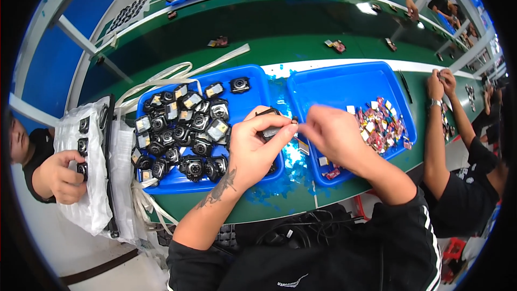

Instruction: Manually assemble components of a portable electronic device, specifically attaching thin strips and wiring.

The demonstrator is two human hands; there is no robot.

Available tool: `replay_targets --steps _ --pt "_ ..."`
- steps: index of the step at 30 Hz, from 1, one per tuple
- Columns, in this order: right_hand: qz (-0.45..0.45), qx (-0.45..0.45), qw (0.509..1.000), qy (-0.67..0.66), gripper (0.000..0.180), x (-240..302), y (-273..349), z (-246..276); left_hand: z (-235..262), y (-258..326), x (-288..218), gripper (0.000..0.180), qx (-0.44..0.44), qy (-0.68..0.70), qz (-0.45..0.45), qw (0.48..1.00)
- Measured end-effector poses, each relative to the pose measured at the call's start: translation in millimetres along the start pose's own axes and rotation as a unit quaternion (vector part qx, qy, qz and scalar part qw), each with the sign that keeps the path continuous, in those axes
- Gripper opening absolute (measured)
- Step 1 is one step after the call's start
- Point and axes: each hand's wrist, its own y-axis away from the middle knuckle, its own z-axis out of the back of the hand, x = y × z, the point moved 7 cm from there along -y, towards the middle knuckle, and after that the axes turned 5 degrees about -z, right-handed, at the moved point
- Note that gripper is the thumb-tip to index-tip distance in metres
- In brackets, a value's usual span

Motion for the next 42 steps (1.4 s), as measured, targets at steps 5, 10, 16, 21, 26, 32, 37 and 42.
replay_targets --steps 5,10,16,21,26,32,37,42 --pt "0.046 -0.067 0.953 -0.29 0.018 15.4 -0.3 20.3 -1.4 -0.8 4.9 0.011 0.027 0.005 0.011 1.0" --pt "0.041 -0.169 0.933 -0.315 0.011 7.4 1.9 30.3 -8.7 -1.1 -0.6 0.036 0.059 0.092 0.02 0.994" --pt "0.086 -0.104 0.967 -0.215 0.015 33.2 -0.5 37.7 -4.7 -2.0 -9.3 0.063 0.036 0.098 -0.034 0.994" --pt "0.087 -0.112 0.97 -0.198 0.013 47.3 -6.8 32.6 -7.1 -2.1 -6.0 0.054 0.041 0.135 -0.04 0.989" --pt "0.032 -0.094 0.978 -0.186 0.007 47.1 -9.7 36.9 8.0 -6.4 -5.3 0.041 -0.03 0.128 -0.01 0.991" --pt "0.002 -0.099 0.98 -0.174 0.008 39.8 -7.0 34.5 -1.1 -4.6 -0.7 0.044 0.04 0.157 0.032 0.986" --pt "0.059 -0.121 0.982 -0.136 0.007 51.7 -8.7 35.0 -10.2 0.8 3.2 0.045 0.096 0.165 0.045 0.981" --pt "0.036 -0.112 0.983 -0.143 0.006 49.9 -9.3 36.2 -13.7 1.5 2.6 0.046 0.104 0.187 0.04 0.976"
